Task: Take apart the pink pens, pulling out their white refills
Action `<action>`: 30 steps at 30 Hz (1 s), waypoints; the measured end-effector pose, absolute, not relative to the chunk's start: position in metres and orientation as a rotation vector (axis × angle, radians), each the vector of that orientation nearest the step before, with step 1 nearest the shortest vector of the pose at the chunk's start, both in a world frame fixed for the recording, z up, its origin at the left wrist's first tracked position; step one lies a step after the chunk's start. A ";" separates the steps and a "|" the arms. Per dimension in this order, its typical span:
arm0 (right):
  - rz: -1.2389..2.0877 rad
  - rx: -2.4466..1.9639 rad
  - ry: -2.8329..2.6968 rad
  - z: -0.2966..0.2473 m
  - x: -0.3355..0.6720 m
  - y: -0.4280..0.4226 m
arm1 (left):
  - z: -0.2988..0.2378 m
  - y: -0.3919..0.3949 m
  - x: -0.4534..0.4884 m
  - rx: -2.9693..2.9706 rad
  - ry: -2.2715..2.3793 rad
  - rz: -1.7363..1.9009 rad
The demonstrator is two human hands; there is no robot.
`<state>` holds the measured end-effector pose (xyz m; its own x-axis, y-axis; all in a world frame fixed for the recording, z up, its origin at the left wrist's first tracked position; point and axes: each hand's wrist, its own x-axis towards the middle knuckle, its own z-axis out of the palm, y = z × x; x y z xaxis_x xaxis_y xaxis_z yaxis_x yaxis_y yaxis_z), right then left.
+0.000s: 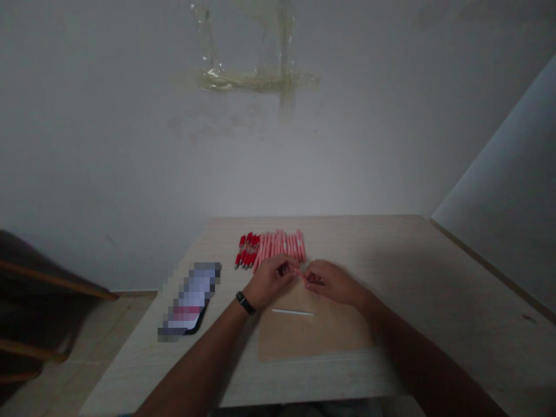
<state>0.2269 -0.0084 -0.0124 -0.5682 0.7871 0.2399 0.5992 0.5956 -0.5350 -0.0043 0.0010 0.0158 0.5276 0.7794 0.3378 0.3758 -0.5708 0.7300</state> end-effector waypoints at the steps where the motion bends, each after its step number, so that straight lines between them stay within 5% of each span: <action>1: 0.557 -1.101 -2.366 -0.012 0.226 -0.009 | 0.016 0.001 -0.004 2.174 0.945 0.884; 30: 0.496 -1.222 -2.320 -0.007 0.239 -0.006 | 0.015 0.000 -0.007 2.425 1.139 0.514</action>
